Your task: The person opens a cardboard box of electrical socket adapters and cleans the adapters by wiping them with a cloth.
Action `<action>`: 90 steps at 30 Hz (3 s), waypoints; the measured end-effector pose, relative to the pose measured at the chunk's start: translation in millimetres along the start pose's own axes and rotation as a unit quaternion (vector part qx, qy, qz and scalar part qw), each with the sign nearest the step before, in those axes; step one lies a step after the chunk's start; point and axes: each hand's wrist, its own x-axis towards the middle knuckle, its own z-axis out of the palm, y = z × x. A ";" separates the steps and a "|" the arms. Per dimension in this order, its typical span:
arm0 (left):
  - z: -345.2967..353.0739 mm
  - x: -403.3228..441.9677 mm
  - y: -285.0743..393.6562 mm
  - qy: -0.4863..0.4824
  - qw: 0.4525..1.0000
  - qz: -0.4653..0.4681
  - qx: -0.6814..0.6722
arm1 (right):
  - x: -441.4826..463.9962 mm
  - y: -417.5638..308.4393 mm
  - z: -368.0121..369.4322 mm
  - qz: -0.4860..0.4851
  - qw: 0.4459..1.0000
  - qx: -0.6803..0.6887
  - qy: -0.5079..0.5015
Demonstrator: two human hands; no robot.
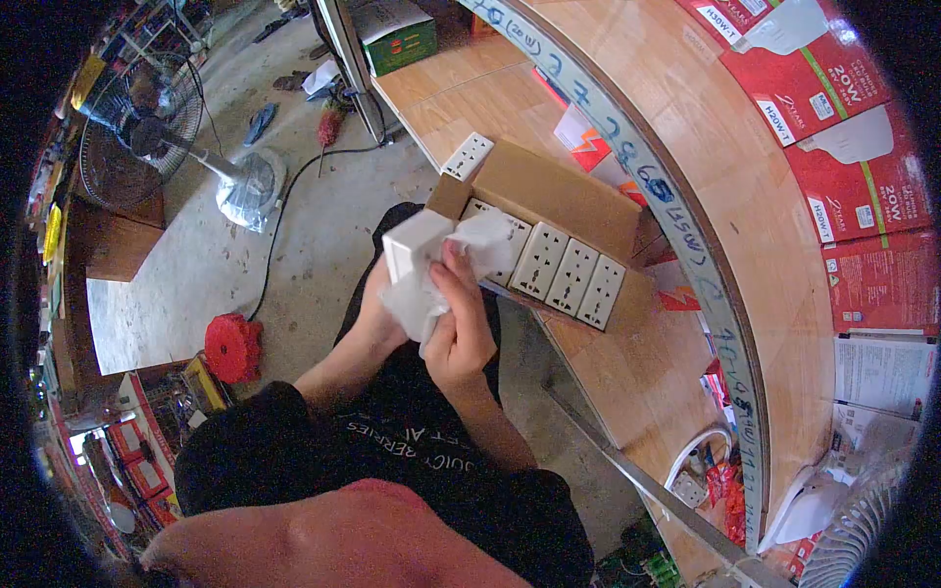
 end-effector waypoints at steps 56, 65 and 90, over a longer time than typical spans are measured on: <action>-46.3 89.2 33.9 0.045 0.999 0.020 0.019 | -62.3 11.5 -9.7 0.206 0.968 0.142 0.018; -156.5 257.7 -9.4 0.177 0.796 0.064 0.575 | -176.9 56.5 -92.3 0.393 0.910 0.048 0.124; -71.8 123.2 -2.0 -0.085 0.910 0.081 0.397 | -365.1 176.4 -111.9 0.721 0.651 0.237 0.024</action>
